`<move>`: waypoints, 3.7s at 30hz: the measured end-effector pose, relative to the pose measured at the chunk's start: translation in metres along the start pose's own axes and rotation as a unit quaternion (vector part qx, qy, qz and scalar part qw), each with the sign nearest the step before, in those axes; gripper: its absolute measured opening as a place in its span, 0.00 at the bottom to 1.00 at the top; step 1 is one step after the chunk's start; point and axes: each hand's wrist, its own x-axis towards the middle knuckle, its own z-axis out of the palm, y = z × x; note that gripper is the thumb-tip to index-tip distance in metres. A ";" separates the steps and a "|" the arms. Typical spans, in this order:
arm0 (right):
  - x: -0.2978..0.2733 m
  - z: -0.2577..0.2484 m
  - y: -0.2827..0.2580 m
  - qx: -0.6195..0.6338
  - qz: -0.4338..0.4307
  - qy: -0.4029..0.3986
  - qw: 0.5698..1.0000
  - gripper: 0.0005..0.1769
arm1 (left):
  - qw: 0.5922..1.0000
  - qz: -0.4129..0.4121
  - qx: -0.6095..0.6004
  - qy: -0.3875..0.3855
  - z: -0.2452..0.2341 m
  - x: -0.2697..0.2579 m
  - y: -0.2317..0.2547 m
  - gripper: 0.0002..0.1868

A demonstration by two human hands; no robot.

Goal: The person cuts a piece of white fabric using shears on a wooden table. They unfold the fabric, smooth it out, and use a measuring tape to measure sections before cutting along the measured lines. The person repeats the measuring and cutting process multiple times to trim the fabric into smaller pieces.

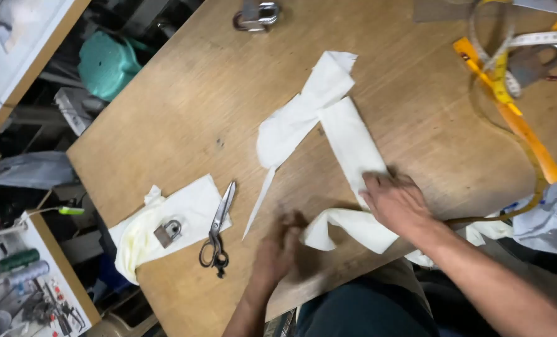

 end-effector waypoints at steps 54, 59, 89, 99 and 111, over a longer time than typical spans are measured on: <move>0.023 0.054 -0.097 -0.164 -0.101 0.175 0.965 0.29 | 0.949 -0.057 0.088 -0.297 -0.051 -0.007 -0.066 0.16; 0.023 0.053 -0.098 -0.154 -0.100 0.181 0.966 0.30 | 0.949 -0.051 0.083 -0.300 -0.050 -0.009 -0.064 0.15; 0.034 0.037 -0.089 -0.040 -0.060 0.173 0.982 0.28 | 0.969 -0.090 0.199 0.115 -0.028 0.029 -0.188 0.15; -0.165 0.020 -0.085 0.007 0.245 0.054 0.968 0.17 | 0.884 0.294 0.271 0.242 -0.044 0.039 -0.079 0.16; -0.156 0.028 -0.074 0.225 0.461 -0.130 0.848 0.24 | 0.865 0.395 0.045 0.307 0.011 0.131 0.016 0.04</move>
